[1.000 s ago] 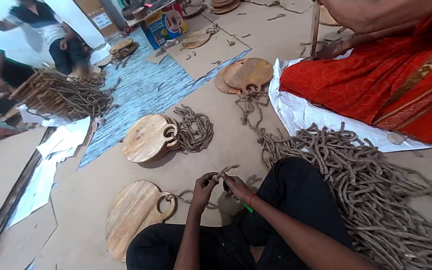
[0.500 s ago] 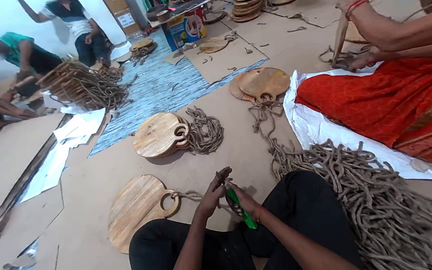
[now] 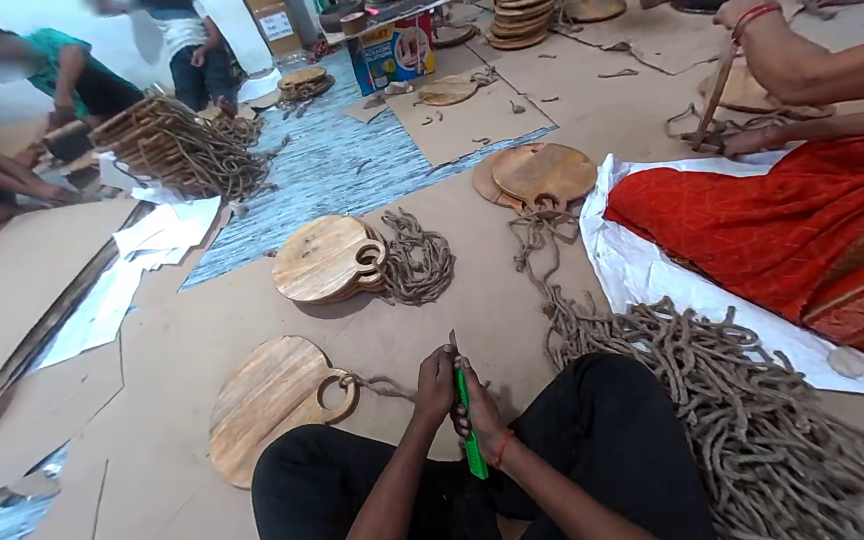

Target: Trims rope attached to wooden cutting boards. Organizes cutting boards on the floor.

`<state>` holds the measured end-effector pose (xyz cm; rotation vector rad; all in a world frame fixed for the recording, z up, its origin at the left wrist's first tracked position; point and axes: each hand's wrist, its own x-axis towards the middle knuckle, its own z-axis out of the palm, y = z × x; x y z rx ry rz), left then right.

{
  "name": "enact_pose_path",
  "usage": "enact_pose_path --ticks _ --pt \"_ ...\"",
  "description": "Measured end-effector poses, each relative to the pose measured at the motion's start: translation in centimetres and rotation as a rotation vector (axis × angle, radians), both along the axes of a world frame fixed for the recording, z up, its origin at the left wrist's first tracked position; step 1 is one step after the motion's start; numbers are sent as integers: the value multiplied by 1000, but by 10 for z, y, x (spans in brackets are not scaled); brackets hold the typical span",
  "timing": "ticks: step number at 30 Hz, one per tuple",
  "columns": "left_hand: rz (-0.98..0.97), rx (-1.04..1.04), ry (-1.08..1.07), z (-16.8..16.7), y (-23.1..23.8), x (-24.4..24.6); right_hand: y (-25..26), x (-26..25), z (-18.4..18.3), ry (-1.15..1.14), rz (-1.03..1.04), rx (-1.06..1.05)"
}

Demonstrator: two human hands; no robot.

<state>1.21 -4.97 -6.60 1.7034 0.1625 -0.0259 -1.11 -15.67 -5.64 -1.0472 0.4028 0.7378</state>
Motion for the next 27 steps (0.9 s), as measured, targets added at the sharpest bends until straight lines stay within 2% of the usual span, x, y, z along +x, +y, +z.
enact_pose_path --ticks 6,9,11,12,14,15,17,19,21,23,25,27 --pt "42 100 -65 -5 15 7 9 -22 11 11 7 86" --pt "50 176 -33 -8 18 7 20 -35 17 4 -34 50" --pt "191 292 60 -7 35 7 23 -54 29 -149 -92 -16" --pt "280 307 142 -4 62 10 20 -64 37 -284 -164 -63" --pt "468 323 223 8 109 23 -4 -66 58 -304 -273 -68" --pt "488 347 217 14 112 30 -21 -57 56 -262 -288 -99" --pt "375 323 178 24 93 35 -43 -33 28 -262 -239 -195" --pt "285 174 143 18 60 29 -54 -7 2 -388 -127 -297" --pt "177 69 208 11 36 14 -49 5 -6 -501 -15 -336" --pt "41 51 263 10 27 7 -33 15 -9 -583 56 -328" --pt "-35 18 273 13 26 4 -18 20 -12 -640 64 -355" --pt "-63 -19 307 13 26 0 -11 20 -13 -642 -14 -404"
